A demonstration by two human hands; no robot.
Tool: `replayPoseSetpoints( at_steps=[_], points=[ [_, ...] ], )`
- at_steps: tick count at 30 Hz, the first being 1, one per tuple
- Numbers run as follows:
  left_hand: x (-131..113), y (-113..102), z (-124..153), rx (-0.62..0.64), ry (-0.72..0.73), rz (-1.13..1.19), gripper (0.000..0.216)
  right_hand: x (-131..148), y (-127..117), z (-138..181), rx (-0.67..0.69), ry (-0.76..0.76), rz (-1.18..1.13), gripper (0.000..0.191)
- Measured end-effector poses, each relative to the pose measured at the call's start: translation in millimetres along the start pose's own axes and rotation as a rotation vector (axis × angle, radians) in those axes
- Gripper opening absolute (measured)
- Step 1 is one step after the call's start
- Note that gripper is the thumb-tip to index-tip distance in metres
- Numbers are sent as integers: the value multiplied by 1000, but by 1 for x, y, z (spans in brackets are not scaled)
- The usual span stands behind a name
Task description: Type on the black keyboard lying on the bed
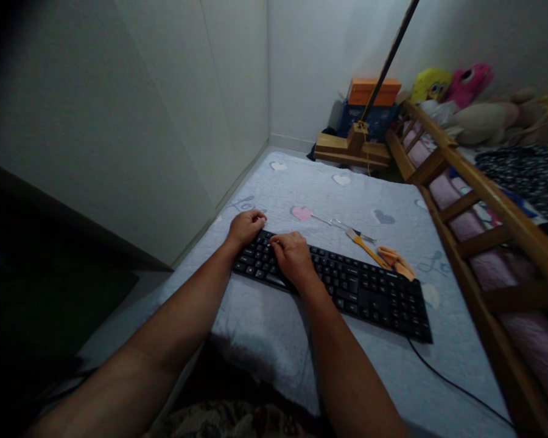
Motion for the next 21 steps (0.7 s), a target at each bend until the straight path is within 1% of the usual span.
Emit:
replayPoseSetpoints(
  at_steps=[9,14,21],
  points=[
    [1,1,0,-11,7,6,26,-4,2,-2,-30,-2,5,20],
    [3,2,-2,-14,7,-1,26,-4,2,-3,-15,1,16,21],
    [3,2,-1,-16,9,-1,27,-3,1,-2,35,-37,12,21]
  ],
)
Point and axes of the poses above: each hand's wrist, its own z-axis away from the middle knuckle, its own y-axis out of the palm, x = y × z, the point moved 2 cm from there along -z, towards the middle knuckle, and after that the axes turned 5 degrees about x, right-handed, at the moved point
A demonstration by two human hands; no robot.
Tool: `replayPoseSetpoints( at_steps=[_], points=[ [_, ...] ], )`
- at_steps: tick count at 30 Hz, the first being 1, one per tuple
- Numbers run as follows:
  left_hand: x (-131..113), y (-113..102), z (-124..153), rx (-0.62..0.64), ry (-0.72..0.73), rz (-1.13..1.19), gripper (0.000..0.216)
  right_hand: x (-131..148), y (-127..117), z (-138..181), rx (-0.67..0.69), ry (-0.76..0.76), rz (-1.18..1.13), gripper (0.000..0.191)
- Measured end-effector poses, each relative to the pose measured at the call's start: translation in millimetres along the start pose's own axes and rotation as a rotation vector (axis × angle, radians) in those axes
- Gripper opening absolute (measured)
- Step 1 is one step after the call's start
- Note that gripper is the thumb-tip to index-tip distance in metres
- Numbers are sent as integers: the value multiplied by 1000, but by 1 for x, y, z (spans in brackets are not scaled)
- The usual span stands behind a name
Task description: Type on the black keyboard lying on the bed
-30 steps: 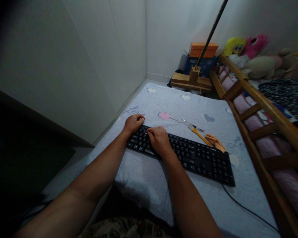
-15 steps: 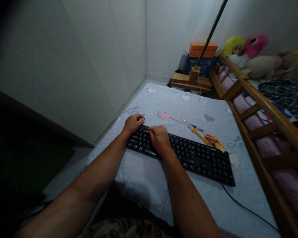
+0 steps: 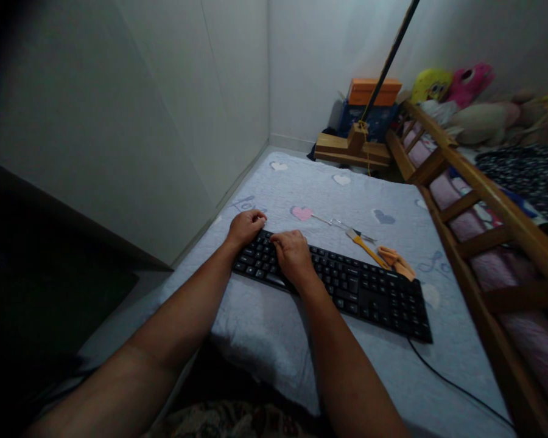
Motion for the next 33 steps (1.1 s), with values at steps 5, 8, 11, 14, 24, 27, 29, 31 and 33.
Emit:
replayPoseSetpoints(
  at_steps=[5,8,11,14,24,27,29,31,33],
  points=[
    [-1,-1,1,1,6,0,27,3,-2,2,39,9,-13,21],
    [-2,-2,1,6,-5,2,27,6,-3,2,59,16,-18,20],
    [-3,-3,1,15,-17,3,27,8,-4,2,62,20,-20,20],
    [-3,-3,2,15,-16,5,27,8,-4,2,48,20,-22,20],
    [-4,-3,2,10,-16,6,27,1,-1,0,-48,58,-3,20],
    [-4,-3,2,15,-19,4,27,1,-1,0,-61,66,6,20],
    [-4,-3,2,18,-26,3,26,0,-2,-1,-63,72,12,20],
    [-4,-3,1,19,-27,0,26,0,-2,-1,-62,78,16,19],
    [-3,-2,1,17,-22,0,26,-1,-3,0,-64,81,19,19]
  ],
)
Point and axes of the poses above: each hand's wrist, its own z-axis away from the middle knuckle, its own y-axis out of the palm, x = y × z, the point moved 2 cm from there along -z, towards the middle knuckle, and after that the axes turned 5 degrees about x, right-handed, at the moved point
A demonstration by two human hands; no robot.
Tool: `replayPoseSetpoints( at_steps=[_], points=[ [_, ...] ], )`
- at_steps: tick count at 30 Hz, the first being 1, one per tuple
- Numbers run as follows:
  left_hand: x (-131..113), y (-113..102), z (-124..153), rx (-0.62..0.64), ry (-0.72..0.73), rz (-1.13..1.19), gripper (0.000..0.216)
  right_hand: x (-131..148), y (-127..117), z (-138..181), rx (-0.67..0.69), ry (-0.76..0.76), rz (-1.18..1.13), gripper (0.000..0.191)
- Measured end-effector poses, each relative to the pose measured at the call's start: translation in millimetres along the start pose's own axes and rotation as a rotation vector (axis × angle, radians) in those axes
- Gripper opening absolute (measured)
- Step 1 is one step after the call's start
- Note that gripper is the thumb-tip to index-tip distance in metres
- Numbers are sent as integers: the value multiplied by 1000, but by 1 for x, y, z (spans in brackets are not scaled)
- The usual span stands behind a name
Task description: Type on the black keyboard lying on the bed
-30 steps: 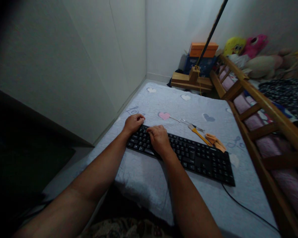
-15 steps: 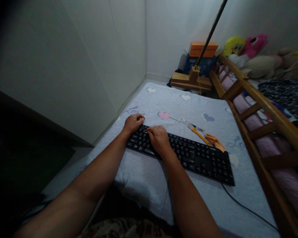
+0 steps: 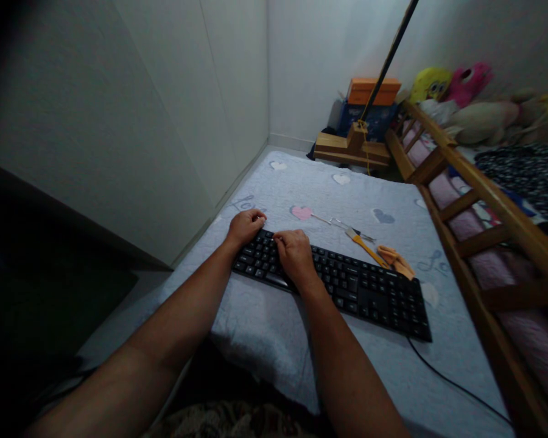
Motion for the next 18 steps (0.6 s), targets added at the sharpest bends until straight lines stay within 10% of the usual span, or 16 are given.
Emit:
replayPoseSetpoints(
  at_steps=[18],
  points=[
    [2,1,0,-4,3,1,26,-4,-5,3,-20,10,4,20]
  ],
)
Point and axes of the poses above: each hand's wrist, its own z-axis away from the middle knuckle, its own y-axis out of the palm, x = y × z, the point moved 2 cm from there along -z, towards the middle knuckle, and after that the axes turned 5 degrees about x, right-handed, at the moved point
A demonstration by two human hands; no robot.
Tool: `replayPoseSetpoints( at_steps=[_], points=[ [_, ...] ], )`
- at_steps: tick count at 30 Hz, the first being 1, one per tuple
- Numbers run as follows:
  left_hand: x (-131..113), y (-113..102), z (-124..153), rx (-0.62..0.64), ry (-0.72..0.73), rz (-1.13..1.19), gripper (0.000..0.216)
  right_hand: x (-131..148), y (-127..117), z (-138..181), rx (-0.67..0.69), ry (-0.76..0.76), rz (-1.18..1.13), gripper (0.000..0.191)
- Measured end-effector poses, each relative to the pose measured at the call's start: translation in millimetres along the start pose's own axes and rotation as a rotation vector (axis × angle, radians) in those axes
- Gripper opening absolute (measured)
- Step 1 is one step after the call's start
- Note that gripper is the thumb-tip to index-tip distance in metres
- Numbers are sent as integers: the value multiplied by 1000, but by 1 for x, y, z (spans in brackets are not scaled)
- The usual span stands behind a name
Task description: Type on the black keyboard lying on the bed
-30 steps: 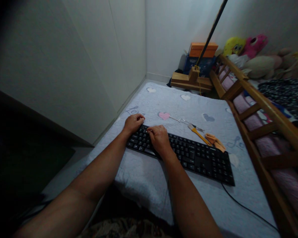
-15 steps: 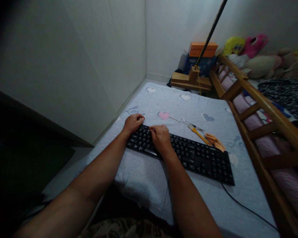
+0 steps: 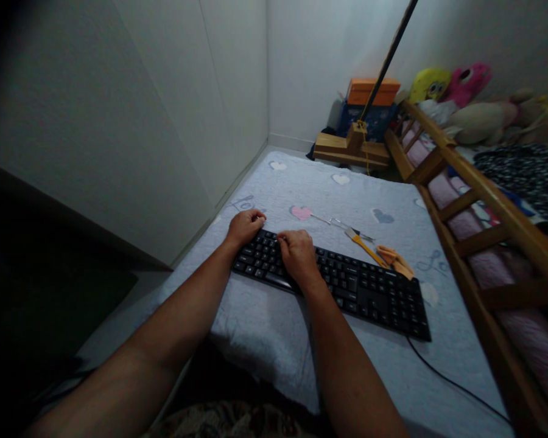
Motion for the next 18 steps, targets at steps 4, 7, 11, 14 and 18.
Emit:
replayPoseSetpoints(
  at_steps=[4,7,11,14,18],
  points=[
    [0,0,0,-3,7,3,26,2,2,-1,20,-14,-1,20],
    [-1,-1,0,-2,12,-7,26,3,4,-1,26,-24,-9,21],
    [-1,-1,0,0,8,-10,26,5,7,-2,27,-34,-22,22],
    [-1,-1,0,2,0,-8,26,5,7,-2,32,-36,-25,22],
    [-2,-2,1,-2,0,-3,26,3,4,-1,18,-23,-18,20]
  ],
)
Point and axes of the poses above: each hand's wrist, its own z-axis away from the middle knuckle, its own y-axis out of the palm, x = y × z, the point moved 2 cm from there along -z, towards the middle knuckle, and after that the axes turned 5 degrees about x, right-handed, at the moved point
